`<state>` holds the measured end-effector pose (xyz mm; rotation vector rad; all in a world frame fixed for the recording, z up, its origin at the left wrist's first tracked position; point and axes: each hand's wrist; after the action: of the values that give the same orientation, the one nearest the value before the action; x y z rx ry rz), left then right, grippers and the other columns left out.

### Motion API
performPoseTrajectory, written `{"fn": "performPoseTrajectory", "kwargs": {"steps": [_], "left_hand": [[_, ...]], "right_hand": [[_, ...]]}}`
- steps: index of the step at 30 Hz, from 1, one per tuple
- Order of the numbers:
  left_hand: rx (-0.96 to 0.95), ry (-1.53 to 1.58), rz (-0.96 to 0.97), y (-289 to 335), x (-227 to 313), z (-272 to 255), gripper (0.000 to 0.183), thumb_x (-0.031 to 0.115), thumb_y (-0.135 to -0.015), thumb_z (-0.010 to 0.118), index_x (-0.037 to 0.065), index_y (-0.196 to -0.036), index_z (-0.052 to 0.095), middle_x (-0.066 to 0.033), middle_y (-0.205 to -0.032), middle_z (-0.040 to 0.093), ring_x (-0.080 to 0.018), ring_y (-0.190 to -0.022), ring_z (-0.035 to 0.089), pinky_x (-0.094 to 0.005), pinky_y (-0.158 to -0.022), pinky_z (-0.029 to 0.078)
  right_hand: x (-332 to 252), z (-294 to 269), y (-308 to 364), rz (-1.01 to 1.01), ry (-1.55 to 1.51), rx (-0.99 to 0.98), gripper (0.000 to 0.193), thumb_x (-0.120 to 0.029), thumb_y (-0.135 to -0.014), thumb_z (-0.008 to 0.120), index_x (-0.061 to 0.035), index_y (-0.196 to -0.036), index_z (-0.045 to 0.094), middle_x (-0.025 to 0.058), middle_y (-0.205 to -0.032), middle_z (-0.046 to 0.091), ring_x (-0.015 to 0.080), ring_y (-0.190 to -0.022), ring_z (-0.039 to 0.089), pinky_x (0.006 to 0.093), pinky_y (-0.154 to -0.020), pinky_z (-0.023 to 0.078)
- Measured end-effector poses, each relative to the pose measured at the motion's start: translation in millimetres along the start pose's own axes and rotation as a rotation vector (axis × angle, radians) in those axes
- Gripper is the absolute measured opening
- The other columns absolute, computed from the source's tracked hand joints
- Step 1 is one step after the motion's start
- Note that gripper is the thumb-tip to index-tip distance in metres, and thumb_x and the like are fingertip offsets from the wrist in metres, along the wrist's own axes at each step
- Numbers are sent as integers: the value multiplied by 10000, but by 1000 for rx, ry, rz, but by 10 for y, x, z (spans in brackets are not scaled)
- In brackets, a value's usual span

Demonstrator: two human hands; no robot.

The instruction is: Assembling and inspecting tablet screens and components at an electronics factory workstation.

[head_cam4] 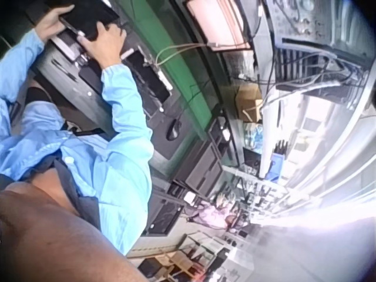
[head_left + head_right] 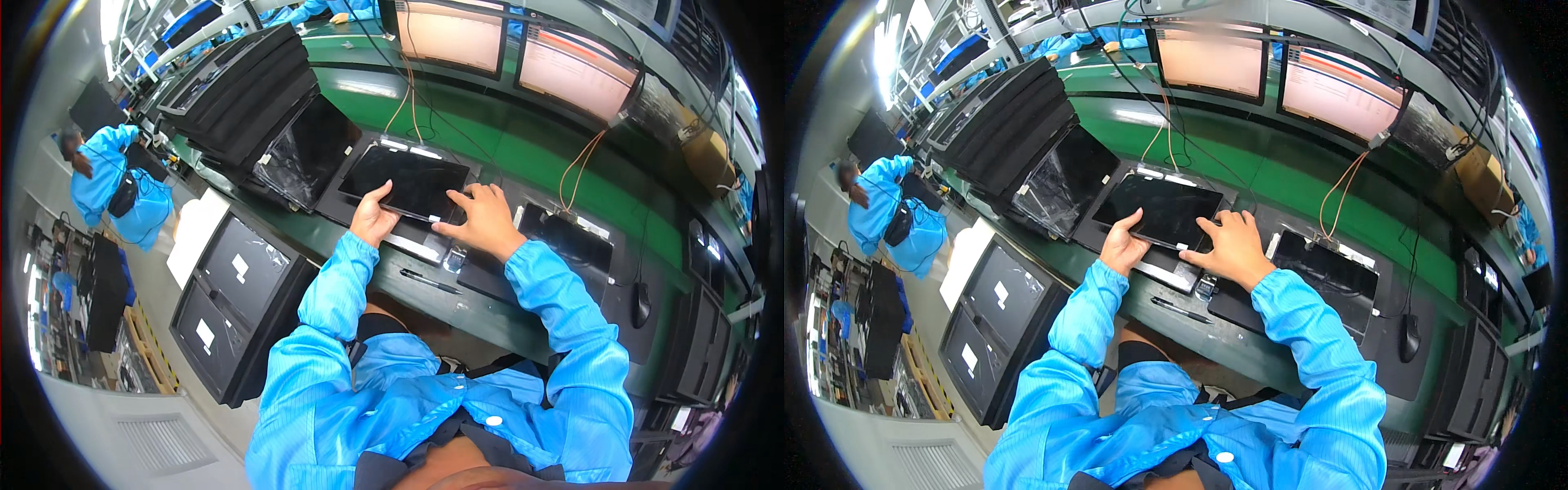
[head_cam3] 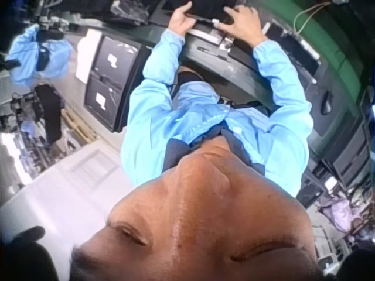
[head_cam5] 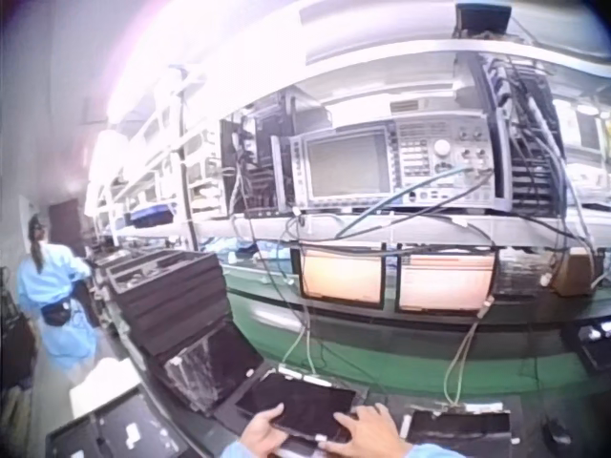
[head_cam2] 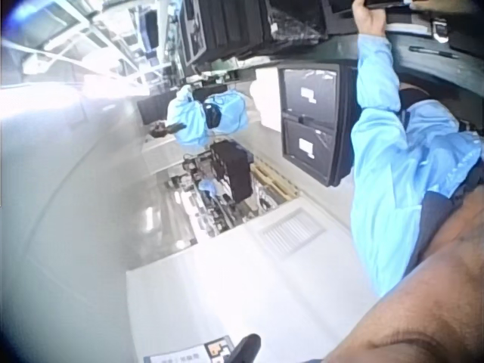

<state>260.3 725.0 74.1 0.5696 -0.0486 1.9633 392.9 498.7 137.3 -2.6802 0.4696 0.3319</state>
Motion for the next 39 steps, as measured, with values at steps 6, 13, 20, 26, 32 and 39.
{"fn": "performPoseTrajectory", "kwargs": {"steps": [6, 13, 20, 26, 32, 39], "left_hand": [[211, -373, -369, 486, 292, 86, 602, 386, -991, 626, -54, -1382, 497, -269, -1387, 576, -405, -1204, 637, -491, -1077, 504], [241, -274, -90, 1782, 90, -674, 412, 314, -1025, 571, 4, -1294, 605, -164, -1136, 719, -283, -990, 710, -389, -822, 593], [839, 171, 258, 2920, -22, -1566, 495, 65, -920, 633, -146, -1309, 412, -254, -1277, 554, -385, -1201, 595, -480, -1057, 522], [701, 193, 500, 3311, 133, -1352, 492, 26, -912, 614, -127, -1352, 456, -286, -1427, 474, -445, -1392, 419, -582, -1221, 330], [765, 275, 524, 3364, 238, -1593, 556, 22, -914, 592, -102, -1431, 428, -263, -1501, 440, -416, -1426, 392, -609, -1219, 315], [745, 150, 550, 3380, 247, -1680, 525, 41, -955, 528, -61, -1460, 428, -254, -1537, 415, -426, -1458, 349, -631, -1203, 323]], "right_hand": [[-18, 96, -137, 5, -50, -126, 791, -658, -724, 783, -67, -1245, 720, 222, -1134, 668, 367, -1156, 604, 576, -1088, 360], [-107, 394, -113, -58, 145, 13, 753, -626, -713, 801, -61, -1202, 706, 211, -1124, 634, 380, -1164, 573, 641, -1096, 327], [-1001, 379, 563, -309, -343, -41, 411, -431, -825, 749, -36, -936, 718, 136, -926, 674, 332, -885, 676, 461, -803, 525], [-1510, 1088, 1392, -506, -476, -389, 407, -363, -840, 741, -1, -1025, 727, 178, -943, 726, 366, -862, 715, 491, -735, 546], [-1596, 1472, 1645, -343, -626, -572, 662, -307, -896, 700, 39, -1417, 482, 197, -988, 718, 391, -893, 715, 489, -743, 555], [-1711, 1980, 1530, -188, -793, -542, 739, -278, -903, 679, 52, -1497, 387, 255, -1049, 702, 427, -956, 698, 519, -807, 550]]}}
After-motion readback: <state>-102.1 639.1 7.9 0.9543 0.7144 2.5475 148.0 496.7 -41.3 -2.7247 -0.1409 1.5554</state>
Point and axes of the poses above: each hand's wrist, its own y-axis away from the middle knuckle, its own z-axis out of the palm, x = y × z
